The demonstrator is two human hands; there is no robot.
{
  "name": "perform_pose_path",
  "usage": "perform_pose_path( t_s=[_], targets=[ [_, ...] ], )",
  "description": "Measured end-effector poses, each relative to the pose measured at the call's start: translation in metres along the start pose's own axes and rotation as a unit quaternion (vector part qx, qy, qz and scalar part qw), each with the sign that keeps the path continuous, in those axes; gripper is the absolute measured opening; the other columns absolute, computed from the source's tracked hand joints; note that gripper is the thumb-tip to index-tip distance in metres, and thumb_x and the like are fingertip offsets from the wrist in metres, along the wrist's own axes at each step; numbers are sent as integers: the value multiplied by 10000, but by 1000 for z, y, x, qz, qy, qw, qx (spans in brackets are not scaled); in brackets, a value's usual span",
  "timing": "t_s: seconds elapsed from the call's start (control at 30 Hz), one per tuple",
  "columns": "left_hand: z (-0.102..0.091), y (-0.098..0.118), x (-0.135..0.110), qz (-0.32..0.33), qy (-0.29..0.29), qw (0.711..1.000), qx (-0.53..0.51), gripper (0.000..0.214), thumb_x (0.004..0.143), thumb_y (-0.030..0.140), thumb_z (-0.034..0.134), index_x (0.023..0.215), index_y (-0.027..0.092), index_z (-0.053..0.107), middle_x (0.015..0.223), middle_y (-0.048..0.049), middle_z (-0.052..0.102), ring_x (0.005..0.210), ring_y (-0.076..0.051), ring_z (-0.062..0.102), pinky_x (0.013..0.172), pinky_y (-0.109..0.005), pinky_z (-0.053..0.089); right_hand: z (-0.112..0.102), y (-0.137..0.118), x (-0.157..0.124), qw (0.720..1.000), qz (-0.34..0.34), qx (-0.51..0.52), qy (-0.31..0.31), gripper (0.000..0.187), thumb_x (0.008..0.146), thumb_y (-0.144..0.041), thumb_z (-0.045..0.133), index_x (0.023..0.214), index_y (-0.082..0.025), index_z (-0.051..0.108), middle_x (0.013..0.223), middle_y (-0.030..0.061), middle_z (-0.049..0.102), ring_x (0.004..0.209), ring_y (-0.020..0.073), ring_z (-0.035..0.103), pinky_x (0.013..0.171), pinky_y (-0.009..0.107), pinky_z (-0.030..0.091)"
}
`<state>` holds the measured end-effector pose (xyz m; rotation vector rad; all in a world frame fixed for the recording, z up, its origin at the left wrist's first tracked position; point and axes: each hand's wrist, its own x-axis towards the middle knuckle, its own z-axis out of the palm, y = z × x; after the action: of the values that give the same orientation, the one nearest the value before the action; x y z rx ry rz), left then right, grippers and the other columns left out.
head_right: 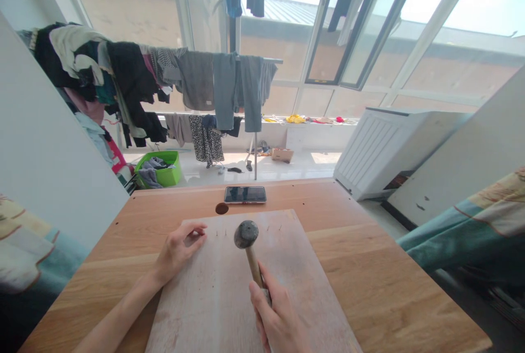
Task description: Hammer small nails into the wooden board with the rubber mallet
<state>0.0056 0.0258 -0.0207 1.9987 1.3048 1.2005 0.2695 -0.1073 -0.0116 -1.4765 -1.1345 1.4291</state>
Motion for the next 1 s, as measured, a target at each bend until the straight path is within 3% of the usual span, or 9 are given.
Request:
perform_pose_path(
  t_s=[0.23,0.37,0.47,0.6,1.0],
  targets=[
    [1,-1,-1,-2,-13,1000,-3,230,881,243,618,1079,238,734,916,-22,762,861,-189,749,838,-325,646,19,-33,9,997,-60,-21,-54,662,989,-586,513,1473,-135,501,517,-138,392,326,57,345,281,130,307],
    [2,-2,0,1,-8,1000,-2,235,881,245,613,1089,238,722,924,-22,761,861,-192,750,835,-330,644,32,-52,15,994,-77,-36,-73,703,981,-570,504,1493,-89,471,434,-158,385,304,69,326,272,138,317],
    [2,-1,0,6,-9,1000,-1,228,882,250,618,1088,237,713,932,-24,766,865,-198,754,838,-335,641,41,-62,19,992,-91,-35,-84,695,979,-581,509,1503,-126,475,475,-155,389,305,67,349,270,139,326],
    [1,1,1,11,-10,1000,-5,199,901,264,624,1081,234,702,935,-28,767,859,-202,753,837,-336,637,46,-66,21,988,-113,-42,-100,592,1028,-529,469,1493,-164,495,450,-150,409,305,60,354,286,120,298],
    [-1,7,1,13,-13,1000,12,139,888,225,616,1005,228,690,871,-7,756,811,-194,747,804,-312,621,55,-56,26,989,-103,-33,-104,549,1022,-549,506,1444,-200,533,511,-141,395,325,60,369,297,137,318]
  ],
)
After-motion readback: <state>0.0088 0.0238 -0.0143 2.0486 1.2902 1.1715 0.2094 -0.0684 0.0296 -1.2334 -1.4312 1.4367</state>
